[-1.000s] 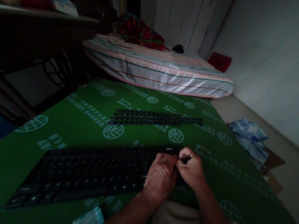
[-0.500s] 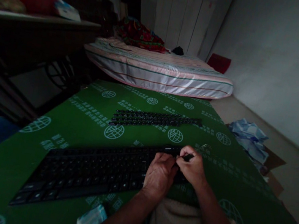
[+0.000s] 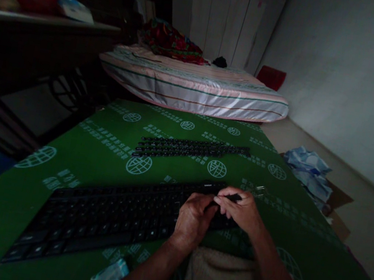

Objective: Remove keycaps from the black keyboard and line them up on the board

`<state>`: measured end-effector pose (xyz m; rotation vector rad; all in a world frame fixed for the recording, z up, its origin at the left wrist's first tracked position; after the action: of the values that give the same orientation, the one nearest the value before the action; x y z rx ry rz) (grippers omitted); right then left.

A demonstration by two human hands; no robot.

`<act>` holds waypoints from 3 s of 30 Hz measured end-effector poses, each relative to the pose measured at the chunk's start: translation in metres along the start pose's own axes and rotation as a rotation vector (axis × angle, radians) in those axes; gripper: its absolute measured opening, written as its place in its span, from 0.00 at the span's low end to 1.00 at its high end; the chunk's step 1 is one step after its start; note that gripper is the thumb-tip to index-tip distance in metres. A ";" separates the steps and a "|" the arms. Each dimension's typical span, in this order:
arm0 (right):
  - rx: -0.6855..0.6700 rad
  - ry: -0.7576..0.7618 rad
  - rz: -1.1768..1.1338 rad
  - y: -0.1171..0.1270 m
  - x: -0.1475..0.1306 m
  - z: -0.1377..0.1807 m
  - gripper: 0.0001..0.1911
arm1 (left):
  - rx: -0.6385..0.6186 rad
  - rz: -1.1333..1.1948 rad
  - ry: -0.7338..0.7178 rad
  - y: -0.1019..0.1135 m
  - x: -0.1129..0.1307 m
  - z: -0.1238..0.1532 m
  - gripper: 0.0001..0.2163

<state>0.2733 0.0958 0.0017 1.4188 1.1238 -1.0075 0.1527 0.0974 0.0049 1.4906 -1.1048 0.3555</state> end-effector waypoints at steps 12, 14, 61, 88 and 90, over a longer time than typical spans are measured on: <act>-0.127 0.053 0.166 -0.010 -0.015 0.006 0.10 | 0.020 0.149 0.054 0.003 -0.009 -0.002 0.10; -0.142 0.077 0.201 -0.012 -0.019 0.006 0.10 | 0.010 0.168 0.066 0.003 -0.010 -0.002 0.11; 0.130 0.446 0.508 -0.019 -0.046 0.011 0.07 | 0.134 0.270 0.127 0.007 -0.024 0.002 0.15; 0.420 0.065 0.556 0.076 0.024 -0.003 0.09 | 0.173 0.270 0.085 0.011 -0.021 0.003 0.17; 0.386 -0.006 0.716 0.073 0.029 -0.004 0.08 | 0.180 0.262 0.082 0.011 -0.021 0.003 0.16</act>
<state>0.3513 0.1005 -0.0105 1.9263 0.3466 -0.7141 0.1322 0.1052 -0.0049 1.4750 -1.2303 0.7083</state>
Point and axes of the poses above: each hand's wrist, its own z-axis away from the middle knuckle, its own y-axis out of the back of the hand, x = y × z, the point moved 9 cm from there along -z, towards the middle knuckle, and after that the axes turned 3 degrees about -z, right-handed, at the moved point
